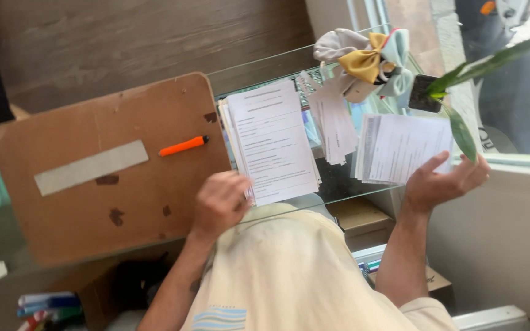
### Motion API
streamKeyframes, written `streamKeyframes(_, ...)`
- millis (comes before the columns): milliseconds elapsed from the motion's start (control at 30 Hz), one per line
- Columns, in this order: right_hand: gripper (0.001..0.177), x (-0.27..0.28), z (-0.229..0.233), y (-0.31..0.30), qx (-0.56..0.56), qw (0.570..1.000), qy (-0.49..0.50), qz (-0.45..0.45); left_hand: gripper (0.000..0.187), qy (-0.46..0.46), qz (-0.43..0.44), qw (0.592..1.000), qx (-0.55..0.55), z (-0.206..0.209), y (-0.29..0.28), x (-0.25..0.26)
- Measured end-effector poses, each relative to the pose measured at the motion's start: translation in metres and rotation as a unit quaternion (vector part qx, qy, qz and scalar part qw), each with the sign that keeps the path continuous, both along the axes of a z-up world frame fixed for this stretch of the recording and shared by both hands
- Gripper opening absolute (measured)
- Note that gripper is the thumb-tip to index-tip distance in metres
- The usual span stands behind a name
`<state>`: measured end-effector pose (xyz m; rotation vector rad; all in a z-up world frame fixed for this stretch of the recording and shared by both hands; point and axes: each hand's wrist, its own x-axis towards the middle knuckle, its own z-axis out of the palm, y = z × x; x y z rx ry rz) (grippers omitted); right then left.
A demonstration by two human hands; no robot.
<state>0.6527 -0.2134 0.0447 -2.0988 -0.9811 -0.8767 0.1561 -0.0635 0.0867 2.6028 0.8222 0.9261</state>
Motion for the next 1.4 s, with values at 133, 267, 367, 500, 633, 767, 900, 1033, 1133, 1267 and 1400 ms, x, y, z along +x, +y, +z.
streamKeyframes(133, 0.015, -0.044, 0.004, 0.008, 0.016, 0.989, 0.060, 0.131, 0.081, 0.169, -0.115, 0.979, -0.005, -0.043, -0.025, 0.048)
streamKeyframes(267, 0.017, -0.093, -0.005, 0.012, -0.054, 0.906, 0.310, 0.285, 0.061, 0.113, -0.111, 0.987, 0.000, -0.065, -0.038, 0.063)
streamKeyframes(367, 0.031, -0.127, 0.005, 0.018, -0.080, 0.810, 0.475, 0.335, 0.035, 0.060, -0.086, 0.994, -0.030, -0.039, -0.036, 0.061)
streamKeyframes(500, 0.081, -0.134, -0.007, 0.022, -0.114, 0.636, 0.687, 0.332, 0.042, -0.112, -0.001, 0.980, -0.162, -0.010, -0.033, 0.051)
streamKeyframes(633, 0.103, -0.131, -0.043, 0.035, -0.083, 0.436, 0.823, 0.354, 0.040, -0.135, -0.026, 0.987, -0.081, 0.018, -0.040, 0.040)
streamKeyframes(767, 0.048, -0.161, 0.013, 0.074, -0.001, 0.445, 0.813, 0.375, 0.030, -0.032, -0.122, 0.992, -0.021, 0.014, -0.059, 0.026)
streamKeyframes(900, 0.023, -0.191, 0.041, 0.107, -0.024, 0.556, 0.741, 0.376, 0.052, -0.128, -0.029, 0.979, -0.153, 0.032, -0.043, -0.010)
streamKeyframes(1033, 0.021, -0.250, 0.035, 0.120, -0.060, 0.523, 0.751, 0.399, 0.069, -0.210, 0.158, 0.928, -0.263, 0.040, -0.027, -0.066)
streamKeyframes(1133, 0.019, -0.310, 0.035, 0.132, -0.153, 0.527, 0.707, 0.446, 0.087, -0.294, 0.229, 0.780, -0.502, 0.017, -0.020, -0.112)
streamKeyframes(1267, 0.016, -0.404, 0.082, 0.163, -0.219, 0.503, 0.661, 0.512, 0.033, -0.288, 0.324, 0.771, -0.466, 0.002, -0.003, -0.185)
streamKeyframes(1400, 0.038, -0.459, 0.072, 0.191, -0.280, 0.602, 0.509, 0.548, 0.032, -0.231, 0.419, 0.799, -0.364, -0.015, 0.008, -0.274)
